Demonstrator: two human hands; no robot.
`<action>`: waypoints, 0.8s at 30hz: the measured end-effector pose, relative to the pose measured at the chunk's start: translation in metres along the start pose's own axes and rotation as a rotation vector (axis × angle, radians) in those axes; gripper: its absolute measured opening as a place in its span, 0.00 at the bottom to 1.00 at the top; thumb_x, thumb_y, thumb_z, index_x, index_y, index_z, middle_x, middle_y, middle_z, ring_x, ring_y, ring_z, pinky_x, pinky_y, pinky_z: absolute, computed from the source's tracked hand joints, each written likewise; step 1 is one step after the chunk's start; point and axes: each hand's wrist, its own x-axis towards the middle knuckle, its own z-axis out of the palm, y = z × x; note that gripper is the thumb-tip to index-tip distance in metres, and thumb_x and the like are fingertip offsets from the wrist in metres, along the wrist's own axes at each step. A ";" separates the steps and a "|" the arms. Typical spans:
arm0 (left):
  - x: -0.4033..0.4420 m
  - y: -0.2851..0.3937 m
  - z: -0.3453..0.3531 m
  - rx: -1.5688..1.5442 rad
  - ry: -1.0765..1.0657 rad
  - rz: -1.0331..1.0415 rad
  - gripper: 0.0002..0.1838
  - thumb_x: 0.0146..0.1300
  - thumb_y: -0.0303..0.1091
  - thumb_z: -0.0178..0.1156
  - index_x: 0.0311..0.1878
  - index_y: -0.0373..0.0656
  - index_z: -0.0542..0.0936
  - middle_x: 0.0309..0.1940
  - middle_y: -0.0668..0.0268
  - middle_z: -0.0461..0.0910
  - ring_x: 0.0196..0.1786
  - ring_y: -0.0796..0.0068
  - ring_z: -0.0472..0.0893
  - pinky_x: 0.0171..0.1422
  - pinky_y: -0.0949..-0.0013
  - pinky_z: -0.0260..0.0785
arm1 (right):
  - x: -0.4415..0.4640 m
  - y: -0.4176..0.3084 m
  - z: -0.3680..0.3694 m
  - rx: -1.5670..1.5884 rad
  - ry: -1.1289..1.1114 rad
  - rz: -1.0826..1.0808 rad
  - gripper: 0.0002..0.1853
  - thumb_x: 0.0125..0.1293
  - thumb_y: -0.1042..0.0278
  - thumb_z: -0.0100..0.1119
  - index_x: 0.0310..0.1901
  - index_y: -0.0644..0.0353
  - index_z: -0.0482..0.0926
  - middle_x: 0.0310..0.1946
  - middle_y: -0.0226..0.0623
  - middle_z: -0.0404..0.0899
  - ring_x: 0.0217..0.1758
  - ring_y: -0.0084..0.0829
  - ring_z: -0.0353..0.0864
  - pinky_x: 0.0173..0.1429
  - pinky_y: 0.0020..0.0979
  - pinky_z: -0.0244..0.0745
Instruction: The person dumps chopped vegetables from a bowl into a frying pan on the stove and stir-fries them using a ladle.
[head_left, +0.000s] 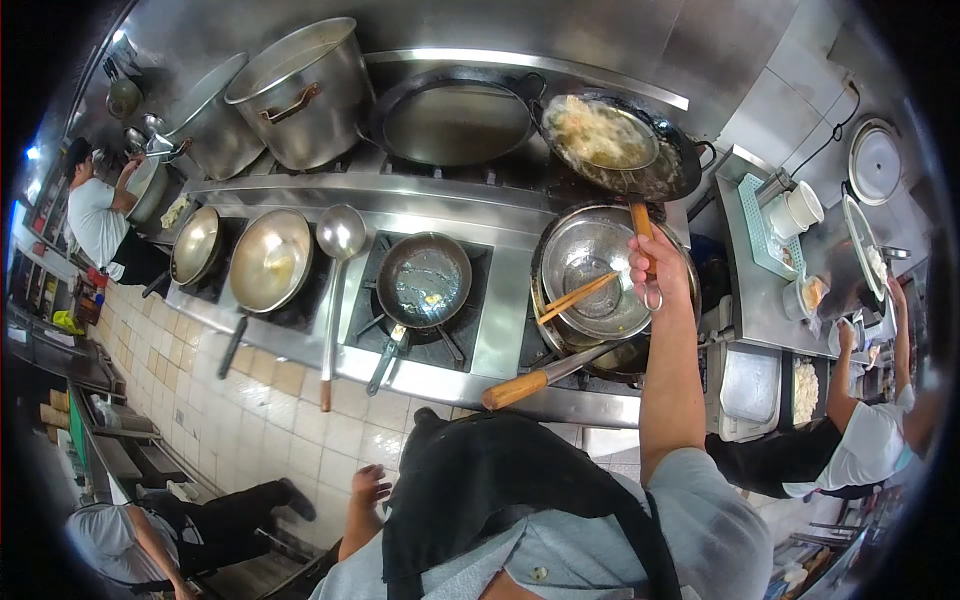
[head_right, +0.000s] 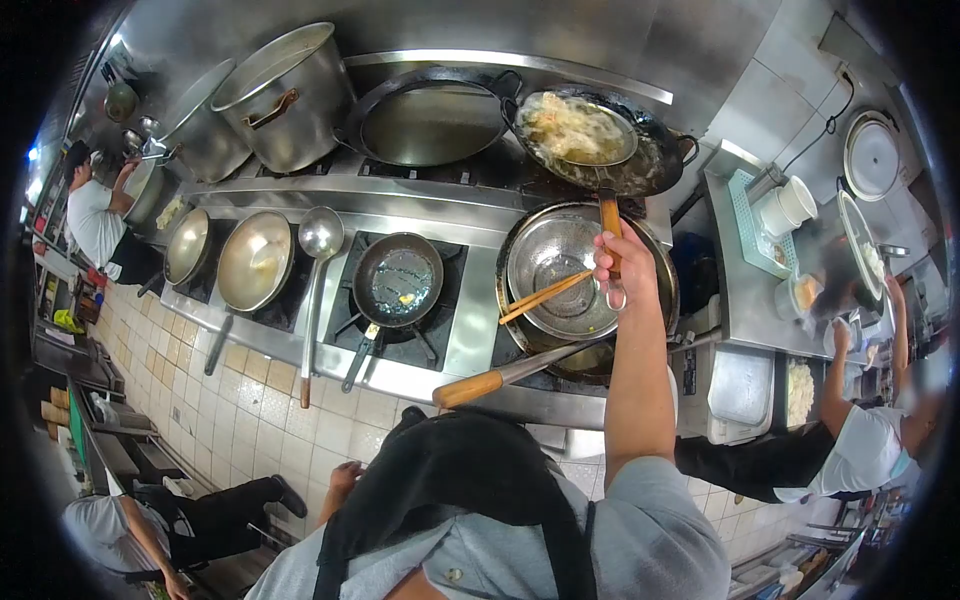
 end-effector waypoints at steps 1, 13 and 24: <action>0.000 0.000 0.003 0.021 0.040 -0.007 0.23 0.66 0.42 0.61 0.61 0.48 0.71 0.44 0.62 0.80 0.33 0.56 0.84 0.32 0.55 0.76 | -0.005 -0.001 0.001 0.000 -0.002 0.000 0.24 0.68 0.70 0.54 0.65 0.58 0.66 0.32 0.29 0.73 0.19 0.17 0.67 0.18 0.20 0.64; 0.004 -0.001 0.004 0.186 0.015 0.119 0.21 0.66 0.41 0.60 0.60 0.47 0.73 0.44 0.61 0.80 0.34 0.56 0.85 0.33 0.56 0.77 | -0.049 -0.005 -0.013 -0.060 -0.013 -0.071 0.31 0.68 0.75 0.52 0.72 0.58 0.59 0.36 0.35 0.72 0.19 0.15 0.66 0.17 0.17 0.64; -0.003 0.019 0.016 0.004 0.072 -0.001 0.23 0.65 0.40 0.61 0.61 0.45 0.72 0.43 0.60 0.82 0.32 0.57 0.86 0.27 0.58 0.78 | -0.063 -0.012 -0.003 -0.265 0.109 -0.112 0.34 0.65 0.75 0.57 0.73 0.56 0.60 0.32 0.32 0.75 0.16 0.15 0.67 0.15 0.18 0.61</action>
